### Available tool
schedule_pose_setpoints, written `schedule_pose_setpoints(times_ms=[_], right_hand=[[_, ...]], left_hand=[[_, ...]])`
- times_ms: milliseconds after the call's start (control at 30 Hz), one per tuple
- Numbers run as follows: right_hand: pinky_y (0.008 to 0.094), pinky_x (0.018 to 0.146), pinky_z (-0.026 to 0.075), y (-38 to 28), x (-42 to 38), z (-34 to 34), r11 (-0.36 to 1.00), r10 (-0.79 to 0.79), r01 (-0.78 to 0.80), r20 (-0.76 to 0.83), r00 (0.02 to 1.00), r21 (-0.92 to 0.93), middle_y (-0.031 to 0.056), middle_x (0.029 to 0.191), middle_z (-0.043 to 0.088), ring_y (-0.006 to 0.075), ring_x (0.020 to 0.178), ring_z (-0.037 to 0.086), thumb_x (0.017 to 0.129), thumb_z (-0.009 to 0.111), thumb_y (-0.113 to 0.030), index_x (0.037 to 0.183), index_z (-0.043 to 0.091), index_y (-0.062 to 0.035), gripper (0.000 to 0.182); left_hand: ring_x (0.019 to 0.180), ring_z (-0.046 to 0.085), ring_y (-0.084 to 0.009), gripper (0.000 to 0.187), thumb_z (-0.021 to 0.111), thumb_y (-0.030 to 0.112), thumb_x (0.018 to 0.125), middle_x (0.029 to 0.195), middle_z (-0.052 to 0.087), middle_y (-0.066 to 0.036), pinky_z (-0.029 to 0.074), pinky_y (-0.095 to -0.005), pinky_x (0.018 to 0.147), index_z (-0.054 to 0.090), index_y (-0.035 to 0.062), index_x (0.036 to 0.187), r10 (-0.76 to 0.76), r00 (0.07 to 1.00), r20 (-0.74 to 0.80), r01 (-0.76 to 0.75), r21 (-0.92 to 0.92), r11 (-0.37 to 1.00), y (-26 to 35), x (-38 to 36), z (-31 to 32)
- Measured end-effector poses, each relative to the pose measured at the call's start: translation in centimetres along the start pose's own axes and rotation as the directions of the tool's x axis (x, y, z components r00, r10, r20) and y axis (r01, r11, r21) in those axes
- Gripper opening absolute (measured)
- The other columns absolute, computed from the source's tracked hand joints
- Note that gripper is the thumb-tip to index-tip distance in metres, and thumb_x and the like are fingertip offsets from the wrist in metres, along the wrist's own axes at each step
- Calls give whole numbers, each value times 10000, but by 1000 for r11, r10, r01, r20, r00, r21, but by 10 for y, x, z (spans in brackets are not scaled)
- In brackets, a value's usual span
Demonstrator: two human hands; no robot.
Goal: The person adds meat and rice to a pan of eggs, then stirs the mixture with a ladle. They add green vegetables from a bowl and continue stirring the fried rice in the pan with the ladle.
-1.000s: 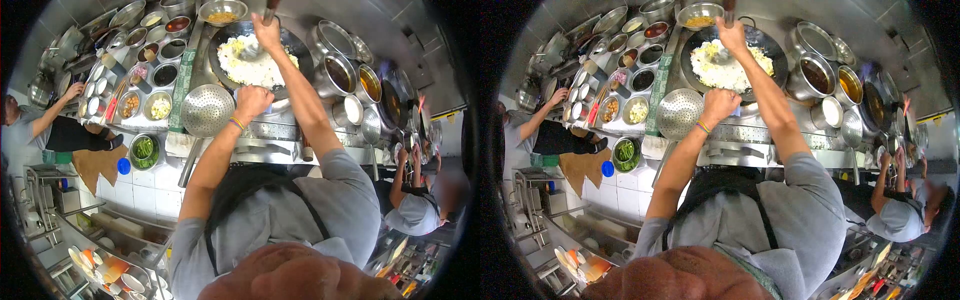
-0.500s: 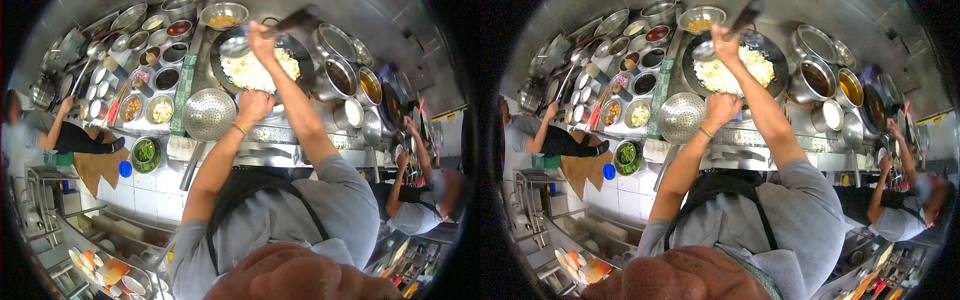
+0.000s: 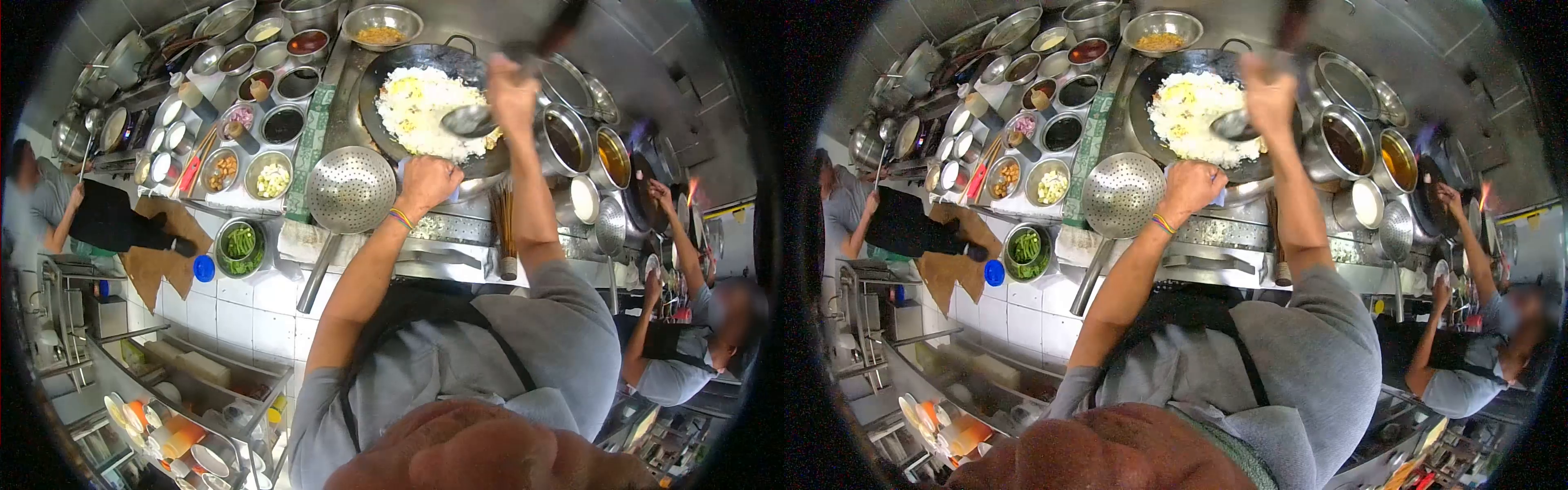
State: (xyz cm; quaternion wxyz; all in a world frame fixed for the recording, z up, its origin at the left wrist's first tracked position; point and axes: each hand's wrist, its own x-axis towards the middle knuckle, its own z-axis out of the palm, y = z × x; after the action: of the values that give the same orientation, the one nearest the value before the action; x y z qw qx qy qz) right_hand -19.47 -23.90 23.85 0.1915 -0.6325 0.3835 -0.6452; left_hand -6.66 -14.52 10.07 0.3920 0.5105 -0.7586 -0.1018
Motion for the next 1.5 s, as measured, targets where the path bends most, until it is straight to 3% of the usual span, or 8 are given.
schedule_pose_setpoints(times_ms=[133, 333, 467, 567, 700, 1033, 1267, 1500], right_hand=[[289, 371, 275, 59, 30, -57, 919, 369, -253, -433, 822, 303, -52, 526, 375, 88, 393, 347, 1015, 620, -253, 629, 424, -160, 443], [322, 386, 278, 61, 67, -92, 810, 514, -448, -88, 854, 379, -31, 533, 364, 131, 389, 336, 1009, 622, -242, 673, 418, -135, 408], [307, 412, 224, 49, -26, -30, 907, 364, -257, -314, 877, 333, -37, 532, 337, 99, 415, 277, 1022, 615, -285, 656, 420, -155, 435], [310, 421, 269, 40, -45, -8, 757, 306, -332, 144, 941, 562, -23, 527, 341, 108, 423, 308, 1032, 612, -259, 659, 407, -144, 441], [270, 352, 189, -75, -16, -22, 802, 495, -498, 100, 863, 329, -40, 510, 335, 77, 376, 283, 1007, 650, -332, 651, 431, -132, 463], [324, 418, 276, -10, -56, -20, 889, 60, -52, -4, 998, 454, -8, 511, 339, 120, 422, 315, 1053, 562, -250, 617, 400, -105, 487], [274, 360, 232, -84, -48, -27, 817, 388, -360, 34, 921, 450, -27, 510, 336, 89, 379, 291, 1023, 628, -297, 646, 412, -124, 468], [282, 362, 244, -9, -51, -19, 830, 304, -276, 22, 952, 485, -43, 505, 311, 89, 383, 282, 1018, 637, -252, 663, 421, -130, 433]], left_hand=[[566, 657, -371, 340, 619, 331, 825, 622, 659, -173, 542, -477, 562, 717, 84, 612, -4, 1000, 11, 4, -3, 1000, 0, -1, 3], [605, 655, -397, 430, 648, 456, 874, 616, 641, -185, 523, -491, 590, 725, 89, 665, 36, 960, 278, -9, -100, 995, -9, 10, -25], [611, 651, -410, 469, 635, 492, 890, 620, 639, -205, 531, -499, 614, 729, 84, 679, 30, 961, 276, -10, -71, 997, -10, 10, -15], [598, 670, -395, 501, 579, 466, 934, 623, 656, -204, 545, -501, 615, 739, 67, 676, -51, 954, 296, 37, 51, 998, 18, -10, -24], [573, 674, -381, 435, 574, 364, 926, 612, 659, -200, 559, -484, 600, 739, 56, 666, 105, 965, 239, -109, 4, 994, 75, -22, -82], [584, 684, -361, 347, 575, 308, 873, 631, 673, -186, 556, -476, 601, 746, 96, 658, -21, 945, 328, -9, 91, 996, 25, -87, -39], [518, 654, -353, 341, 617, 307, 845, 589, 640, -174, 542, -451, 540, 719, 76, 617, 166, 985, 41, -168, 55, 984, 74, 13, -108], [529, 650, -349, 335, 621, 294, 840, 589, 648, -165, 539, -465, 561, 706, 84, 593, 32, 955, 295, -61, 86, 994, 21, -100, -37]])
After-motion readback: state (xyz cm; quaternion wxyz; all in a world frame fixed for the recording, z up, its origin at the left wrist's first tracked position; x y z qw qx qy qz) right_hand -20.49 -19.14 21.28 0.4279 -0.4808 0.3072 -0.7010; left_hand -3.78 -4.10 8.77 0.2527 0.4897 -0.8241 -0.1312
